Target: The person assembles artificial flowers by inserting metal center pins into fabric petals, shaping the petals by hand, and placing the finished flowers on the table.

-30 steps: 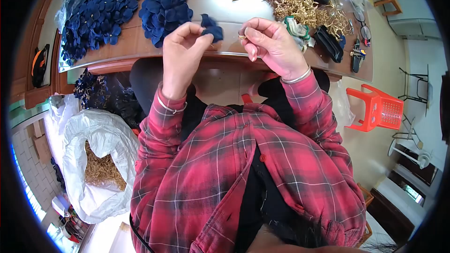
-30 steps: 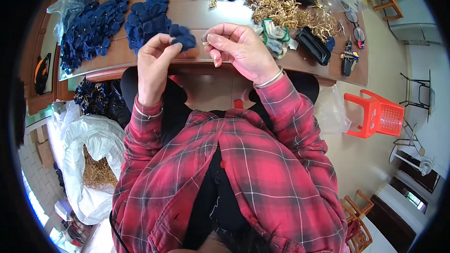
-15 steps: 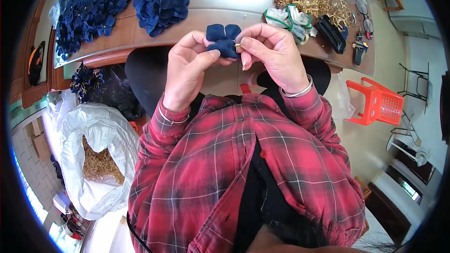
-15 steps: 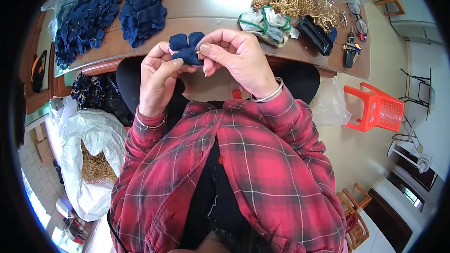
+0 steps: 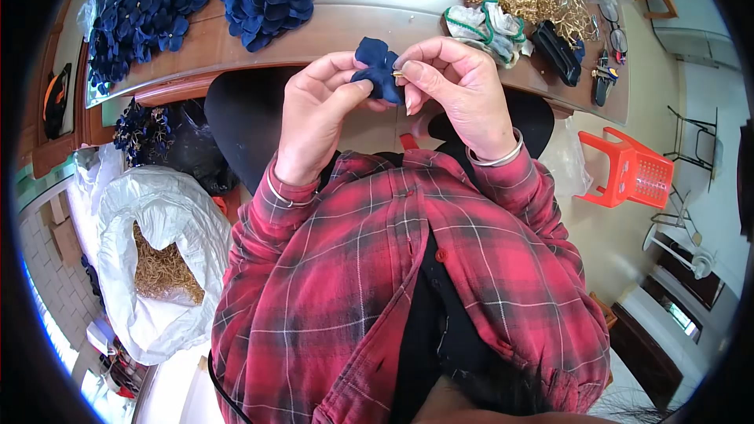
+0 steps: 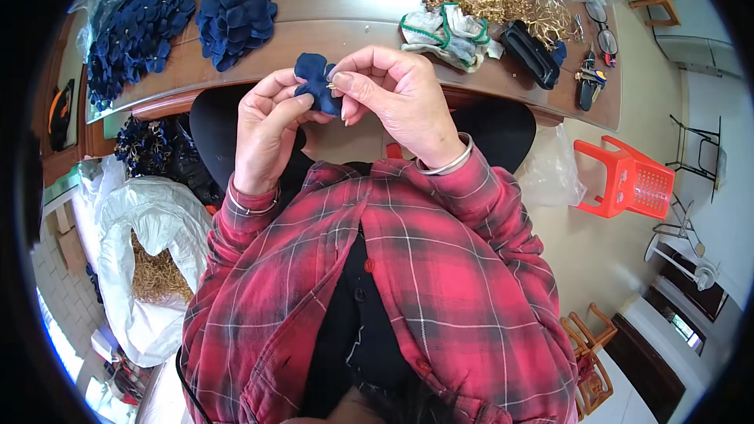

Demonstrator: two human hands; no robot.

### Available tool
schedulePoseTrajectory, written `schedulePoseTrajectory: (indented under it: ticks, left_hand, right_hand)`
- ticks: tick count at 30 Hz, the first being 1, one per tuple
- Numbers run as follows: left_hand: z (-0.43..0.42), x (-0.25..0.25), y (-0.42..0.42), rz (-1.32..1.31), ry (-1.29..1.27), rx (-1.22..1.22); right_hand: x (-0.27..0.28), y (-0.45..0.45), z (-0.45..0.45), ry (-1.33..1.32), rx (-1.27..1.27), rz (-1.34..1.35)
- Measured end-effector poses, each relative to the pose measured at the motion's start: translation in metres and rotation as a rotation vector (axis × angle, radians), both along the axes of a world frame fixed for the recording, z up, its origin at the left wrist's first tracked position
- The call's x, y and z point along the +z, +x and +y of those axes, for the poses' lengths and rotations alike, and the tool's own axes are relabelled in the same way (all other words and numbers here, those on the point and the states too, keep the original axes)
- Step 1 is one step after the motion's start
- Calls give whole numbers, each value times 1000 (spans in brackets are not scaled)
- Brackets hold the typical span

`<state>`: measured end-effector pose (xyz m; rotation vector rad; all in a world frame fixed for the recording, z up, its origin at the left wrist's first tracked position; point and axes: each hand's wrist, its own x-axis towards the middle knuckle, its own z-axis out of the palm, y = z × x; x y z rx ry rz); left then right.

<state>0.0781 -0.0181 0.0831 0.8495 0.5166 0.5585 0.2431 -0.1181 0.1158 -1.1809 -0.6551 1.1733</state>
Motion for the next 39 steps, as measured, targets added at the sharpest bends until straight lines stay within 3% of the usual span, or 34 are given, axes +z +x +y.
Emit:
schedulePoseTrajectory:
  ticks: [32,39]
  left_hand:
    - [-7,5,3,69,125,-21]
    - [-9,0,3,73,156,-14]
  right_hand:
    - [-1,-8,-2,-69,-12,-284]
    - [-9,-9,-8,41,-39,-486]
